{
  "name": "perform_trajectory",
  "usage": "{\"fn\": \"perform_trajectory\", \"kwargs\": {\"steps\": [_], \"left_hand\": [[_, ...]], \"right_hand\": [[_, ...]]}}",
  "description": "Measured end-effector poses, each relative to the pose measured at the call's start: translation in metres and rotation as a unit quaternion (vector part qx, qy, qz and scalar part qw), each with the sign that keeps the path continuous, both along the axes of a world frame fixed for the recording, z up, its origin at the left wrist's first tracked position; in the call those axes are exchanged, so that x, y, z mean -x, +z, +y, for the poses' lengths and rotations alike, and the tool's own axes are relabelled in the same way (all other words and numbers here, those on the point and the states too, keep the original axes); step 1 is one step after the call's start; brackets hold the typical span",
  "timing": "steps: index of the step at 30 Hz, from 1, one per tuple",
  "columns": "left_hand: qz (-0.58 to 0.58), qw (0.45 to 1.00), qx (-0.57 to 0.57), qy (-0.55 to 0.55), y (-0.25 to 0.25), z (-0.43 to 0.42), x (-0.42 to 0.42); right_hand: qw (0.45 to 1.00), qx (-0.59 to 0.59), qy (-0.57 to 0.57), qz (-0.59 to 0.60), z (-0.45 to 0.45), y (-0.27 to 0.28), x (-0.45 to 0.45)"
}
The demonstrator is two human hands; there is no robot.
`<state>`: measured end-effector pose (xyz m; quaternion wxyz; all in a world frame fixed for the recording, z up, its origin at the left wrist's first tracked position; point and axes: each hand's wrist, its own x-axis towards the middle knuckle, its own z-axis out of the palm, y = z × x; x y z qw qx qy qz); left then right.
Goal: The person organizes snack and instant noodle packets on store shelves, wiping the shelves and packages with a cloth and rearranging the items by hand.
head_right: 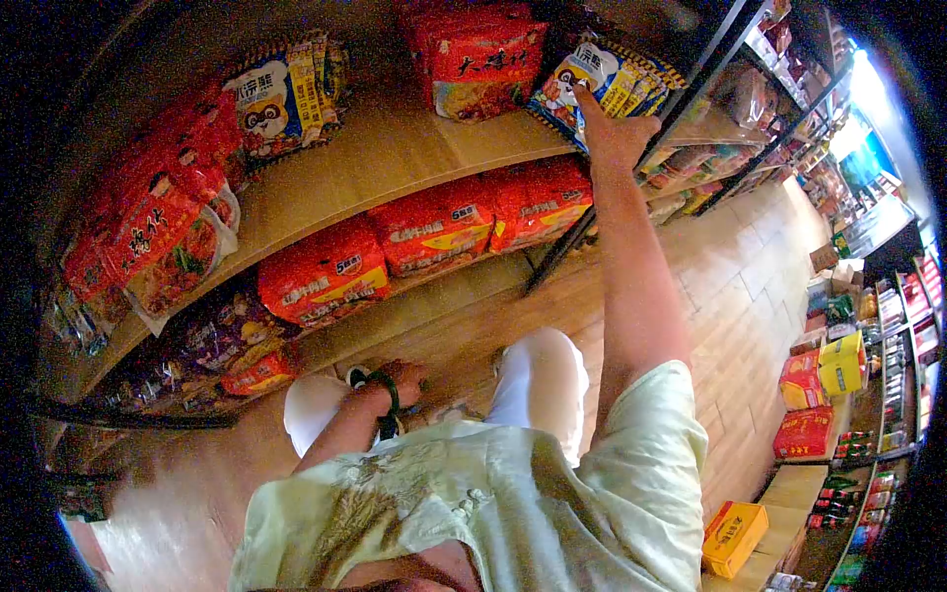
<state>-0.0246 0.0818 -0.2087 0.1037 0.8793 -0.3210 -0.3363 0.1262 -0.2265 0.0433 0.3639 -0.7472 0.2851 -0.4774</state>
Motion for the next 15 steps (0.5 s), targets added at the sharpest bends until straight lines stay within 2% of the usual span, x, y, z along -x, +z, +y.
{"fn": "perform_trajectory", "kwargs": {"steps": [4,8,10,15], "left_hand": [[0.000,1.000,-0.024,0.011,-0.015,0.002,0.000],[-0.019,1.000,0.014,0.017,-0.020,0.004,0.001],[-0.017,1.000,0.015,0.020,-0.021,0.004,0.001],[0.001,0.999,-0.039,0.014,-0.006,0.001,0.003]], "right_hand": [[0.999,0.007,-0.019,0.040,-0.010,-0.009,-0.014],[0.996,-0.012,-0.011,0.091,-0.008,-0.005,-0.006],[0.998,0.031,0.059,0.018,-0.024,-0.018,-0.009],[0.985,0.090,0.147,-0.002,-0.027,-0.024,0.004]]}}
